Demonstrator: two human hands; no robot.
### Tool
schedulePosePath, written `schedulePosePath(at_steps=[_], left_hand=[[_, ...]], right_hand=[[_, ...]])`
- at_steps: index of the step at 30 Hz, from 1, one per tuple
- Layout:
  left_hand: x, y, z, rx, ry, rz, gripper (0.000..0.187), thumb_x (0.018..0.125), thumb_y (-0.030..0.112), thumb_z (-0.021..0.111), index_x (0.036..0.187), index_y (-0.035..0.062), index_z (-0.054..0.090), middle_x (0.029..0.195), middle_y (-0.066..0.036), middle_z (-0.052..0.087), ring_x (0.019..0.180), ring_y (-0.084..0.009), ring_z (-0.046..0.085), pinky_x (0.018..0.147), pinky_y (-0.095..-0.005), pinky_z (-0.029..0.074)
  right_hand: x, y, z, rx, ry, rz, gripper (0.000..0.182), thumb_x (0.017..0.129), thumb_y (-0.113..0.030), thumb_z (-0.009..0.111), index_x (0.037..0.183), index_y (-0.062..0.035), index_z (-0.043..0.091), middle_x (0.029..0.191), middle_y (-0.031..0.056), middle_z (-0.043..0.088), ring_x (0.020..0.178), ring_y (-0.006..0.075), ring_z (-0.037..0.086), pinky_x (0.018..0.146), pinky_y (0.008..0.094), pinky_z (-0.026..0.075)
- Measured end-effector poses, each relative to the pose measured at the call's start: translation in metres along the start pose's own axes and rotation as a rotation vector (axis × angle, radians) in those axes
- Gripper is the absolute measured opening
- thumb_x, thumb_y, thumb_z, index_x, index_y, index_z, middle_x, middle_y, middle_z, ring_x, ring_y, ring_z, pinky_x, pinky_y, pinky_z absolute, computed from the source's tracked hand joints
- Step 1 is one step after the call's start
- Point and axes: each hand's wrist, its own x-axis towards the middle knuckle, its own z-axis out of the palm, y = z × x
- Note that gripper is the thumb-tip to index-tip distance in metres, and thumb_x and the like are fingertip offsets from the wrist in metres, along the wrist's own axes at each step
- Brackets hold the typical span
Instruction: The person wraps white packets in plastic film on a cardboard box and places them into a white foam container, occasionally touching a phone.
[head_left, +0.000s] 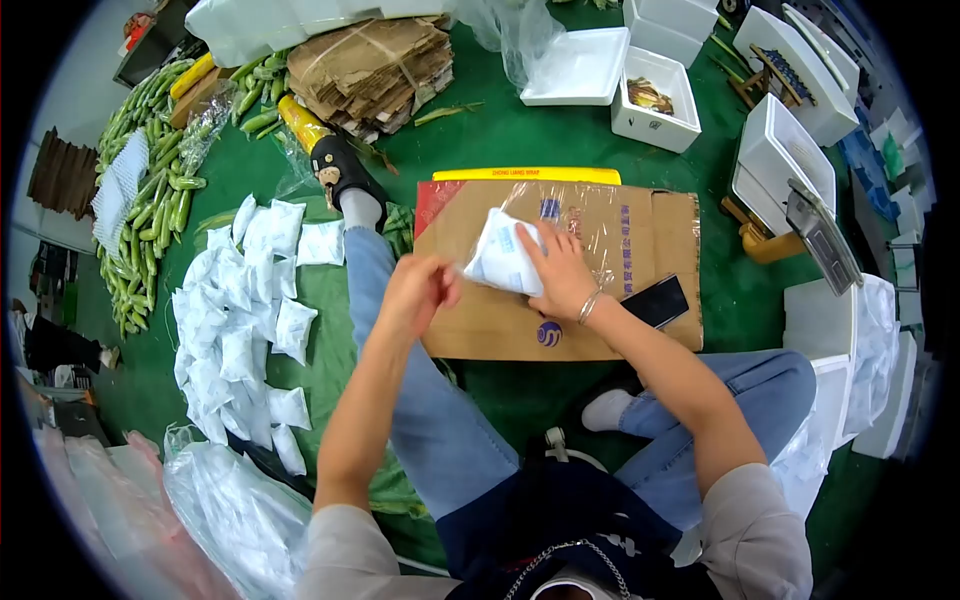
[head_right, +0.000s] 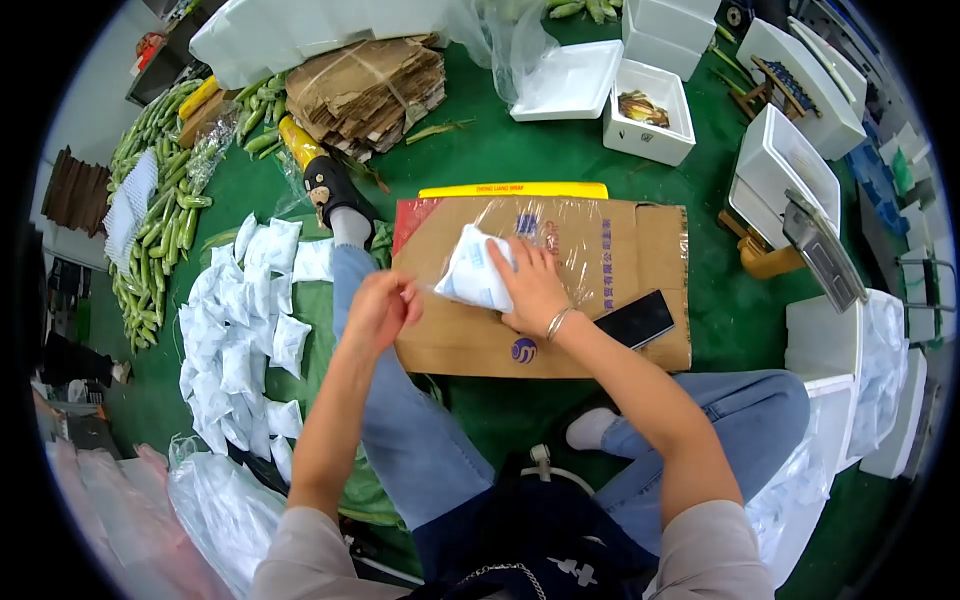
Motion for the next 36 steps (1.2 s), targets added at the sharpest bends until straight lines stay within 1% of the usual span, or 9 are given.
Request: schedulePosePath(at_steps=[2, 6, 10, 12, 16, 19, 22, 27, 36], left_hand=[[0.005, 0.025, 0.008, -0.365, -0.04, 0.049, 0.024, 0.088, 0.016, 0.057, 0.086, -0.0063, 0.066, 0.079, -0.016, 0.069, 0.076, -0.0231, 0.067, 0.068, -0.0303, 0.051], [0.042, -0.006, 0.024, 0.709, -0.067, 0.952, 0.049, 0.082, 0.028, 0.069, 0.116, -0.0059, 0.059, 0.11, -0.023, 0.063, 0.102, -0.0336, 0.061, 0.085, -0.0397, 0.049], [0.058, 0.007, 0.021, 1.151, 0.027, 1.021, 0.057, 0.077, 0.022, 0.067, 0.13, 0.0088, 0.051, 0.109, -0.016, 0.062, 0.097, -0.0338, 0.062, 0.084, -0.0426, 0.05], [0.068, 0.025, 0.015, 1.193, -0.039, 1.005, 0.056, 0.075, 0.021, 0.067, 0.129, 0.0121, 0.052, 0.105, -0.015, 0.062, 0.095, -0.0331, 0.062, 0.082, -0.0423, 0.05], [0.078, 0.034, 0.011, 1.244, -0.162, 1.079, 0.056, 0.071, 0.02, 0.07, 0.125, 0.019, 0.056, 0.097, -0.011, 0.062, 0.09, -0.0322, 0.062, 0.077, -0.0428, 0.051], [0.069, 0.044, 0.006, 1.239, -0.158, 0.981, 0.057, 0.067, 0.02, 0.074, 0.122, 0.0155, 0.058, 0.095, -0.013, 0.064, 0.089, -0.0329, 0.063, 0.076, -0.0444, 0.051], [0.064, 0.047, 0.008, 1.214, -0.259, 0.931, 0.061, 0.064, 0.025, 0.078, 0.12, 0.0099, 0.059, 0.091, -0.018, 0.066, 0.085, -0.0341, 0.064, 0.076, -0.0451, 0.051], [0.011, 0.079, 0.027, 1.088, -0.5, 0.675, 0.05, 0.072, 0.039, 0.074, 0.109, 0.006, 0.065, 0.083, -0.02, 0.067, 0.078, -0.0367, 0.064, 0.072, -0.0434, 0.052], [0.014, 0.016, 0.029, 0.554, -0.803, -0.148, 0.062, 0.093, 0.057, 0.045, 0.114, 0.0023, 0.065, 0.107, -0.016, 0.066, 0.103, -0.0216, 0.057, 0.092, -0.0328, 0.044]], right_hand=[[0.0, -0.001, -0.003, 0.016, -0.03, -0.04, 0.099, 0.056, -0.022, 0.078, 0.142, -0.0072, 0.032, 0.136, 0.0214, 0.037, 0.127, 0.0387, 0.036, 0.107, 0.0474, 0.027], [0.031, 0.035, -0.009, 0.41, -0.183, -0.111, 0.09, 0.057, -0.023, 0.076, 0.138, -0.0047, 0.04, 0.132, 0.0214, 0.047, 0.123, 0.0343, 0.046, 0.104, 0.0423, 0.036], [0.047, 0.046, -0.024, 0.792, -0.365, 0.158, 0.088, 0.059, -0.016, 0.077, 0.136, -0.0006, 0.039, 0.131, 0.0196, 0.05, 0.12, 0.026, 0.05, 0.098, 0.0363, 0.043], [0.015, 0.025, 0.012, 1.043, 0.199, 0.386, 0.092, 0.062, -0.012, 0.079, 0.139, 0.0014, 0.031, 0.134, 0.0205, 0.046, 0.121, 0.0269, 0.048, 0.098, 0.0359, 0.042], [-0.049, -0.022, 0.009, -0.068, 0.316, 0.357, 0.093, 0.061, -0.021, 0.084, 0.137, -0.0004, 0.034, 0.13, 0.0216, 0.046, 0.117, 0.0405, 0.045, 0.099, 0.0464, 0.036], [-0.083, 0.014, 0.003, 0.273, 0.427, 0.386, 0.027, 0.075, -0.015, 0.074, 0.094, 0.0007, 0.066, 0.086, 0.0139, 0.062, 0.08, 0.0324, 0.059, 0.073, 0.0409, 0.047], [-0.069, 0.021, -0.058, 0.384, 0.543, 0.681, 0.018, 0.086, -0.015, 0.068, 0.086, 0.0027, 0.067, 0.072, 0.008, 0.064, 0.063, 0.0116, 0.059, 0.06, 0.0275, 0.048], [0.012, 0.026, -0.108, 0.265, 0.381, 0.452, 0.019, 0.077, -0.016, 0.066, 0.085, 0.0003, 0.07, 0.068, 0.014, 0.066, 0.059, 0.0217, 0.064, 0.058, 0.0315, 0.051], [-0.113, -0.079, -0.046, 0.053, -0.055, -0.105, 0.083, 0.07, -0.018, 0.073, 0.135, 0.0105, 0.031, 0.137, 0.029, 0.037, 0.128, 0.0405, 0.038, 0.107, 0.0444, 0.032]])
